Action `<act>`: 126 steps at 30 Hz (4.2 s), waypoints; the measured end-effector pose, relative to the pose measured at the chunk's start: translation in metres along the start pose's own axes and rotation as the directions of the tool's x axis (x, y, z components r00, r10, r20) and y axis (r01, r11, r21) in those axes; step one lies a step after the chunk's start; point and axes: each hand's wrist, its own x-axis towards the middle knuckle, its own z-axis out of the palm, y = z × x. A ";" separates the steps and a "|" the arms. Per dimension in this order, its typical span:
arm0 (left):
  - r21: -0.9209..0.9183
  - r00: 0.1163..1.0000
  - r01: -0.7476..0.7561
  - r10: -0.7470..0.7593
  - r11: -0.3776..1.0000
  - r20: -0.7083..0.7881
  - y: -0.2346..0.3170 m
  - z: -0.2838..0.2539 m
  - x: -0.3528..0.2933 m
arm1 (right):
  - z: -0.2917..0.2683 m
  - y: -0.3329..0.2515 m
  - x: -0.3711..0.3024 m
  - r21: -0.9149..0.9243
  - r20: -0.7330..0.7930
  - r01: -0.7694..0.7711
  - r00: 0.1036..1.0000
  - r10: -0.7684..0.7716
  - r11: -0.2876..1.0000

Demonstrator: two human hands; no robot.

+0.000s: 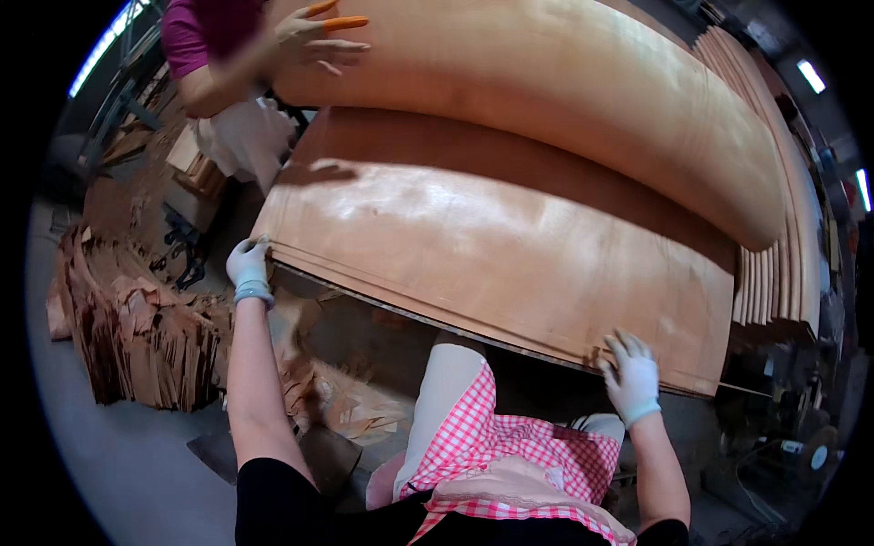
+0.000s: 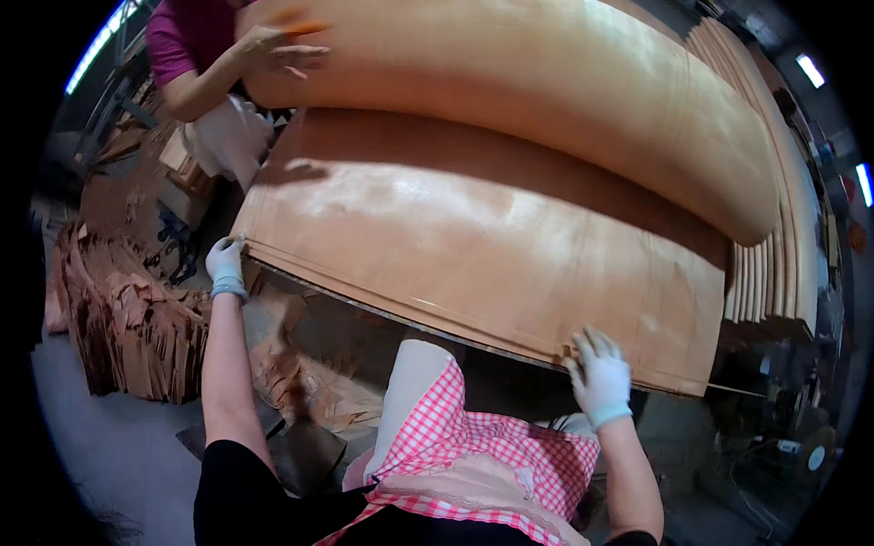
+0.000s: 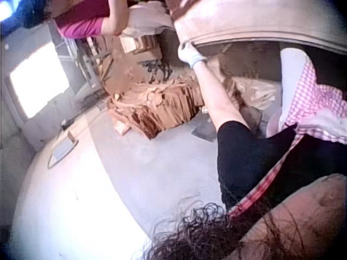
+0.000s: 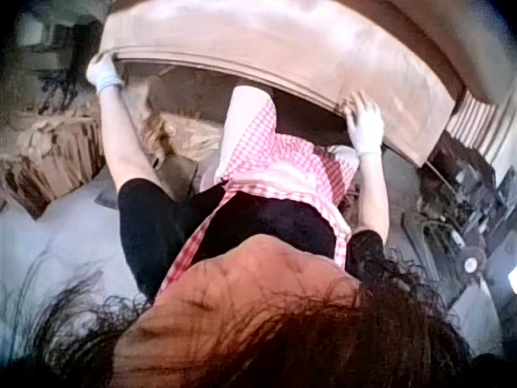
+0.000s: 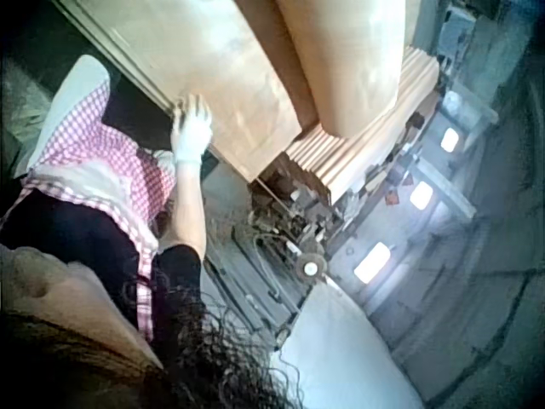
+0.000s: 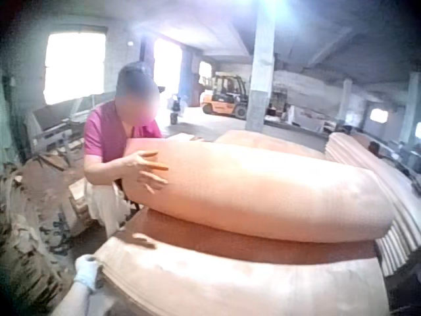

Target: The person sits on a low stool and repeatedly lifts large, thin plywood sheets from a stack, flips them over, and places them back down. A coworker in a pink shirt is visible in the background, also handling similar sheets. The person wears gloves and an apron while performing this repetitive stacking task in a workshop environment.

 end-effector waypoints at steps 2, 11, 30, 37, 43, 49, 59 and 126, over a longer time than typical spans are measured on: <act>-0.036 1.000 0.011 -0.011 0.999 0.003 0.003 0.010 0.001 | 0.012 -0.004 0.006 0.106 0.115 -0.023 0.993 0.010 0.994; -0.030 0.998 -0.045 0.046 0.999 0.037 -0.025 0.002 0.012 | 0.001 0.015 0.010 0.336 0.390 -0.274 0.911 0.132 0.901; 0.186 0.998 0.064 -0.060 0.980 -0.025 0.022 0.016 -0.010 | 0.012 0.135 -0.054 0.446 0.461 -0.605 0.787 0.411 0.660; 0.360 0.995 -0.071 0.040 0.930 0.093 0.019 0.025 -0.005 | 0.034 0.152 -0.063 0.124 0.372 -0.529 0.809 0.455 0.839; 0.309 0.988 -0.034 -0.014 0.951 0.152 -0.034 0.006 0.040 | 0.040 0.158 -0.046 0.075 0.408 -0.561 0.771 0.488 0.824; 0.694 0.999 0.053 -0.044 0.718 -0.032 -0.002 0.011 0.021 | 0.048 0.156 -0.043 0.096 0.472 -0.662 0.687 0.552 0.743; 0.164 0.365 -0.913 0.569 0.373 0.737 0.164 0.216 -0.419 | 0.057 0.159 -0.039 0.149 0.473 -0.594 0.745 0.471 0.790; -0.532 0.981 0.117 -0.014 0.838 0.194 0.061 0.069 -0.182 | -0.005 0.143 -0.100 0.517 0.369 -0.526 0.849 0.379 0.675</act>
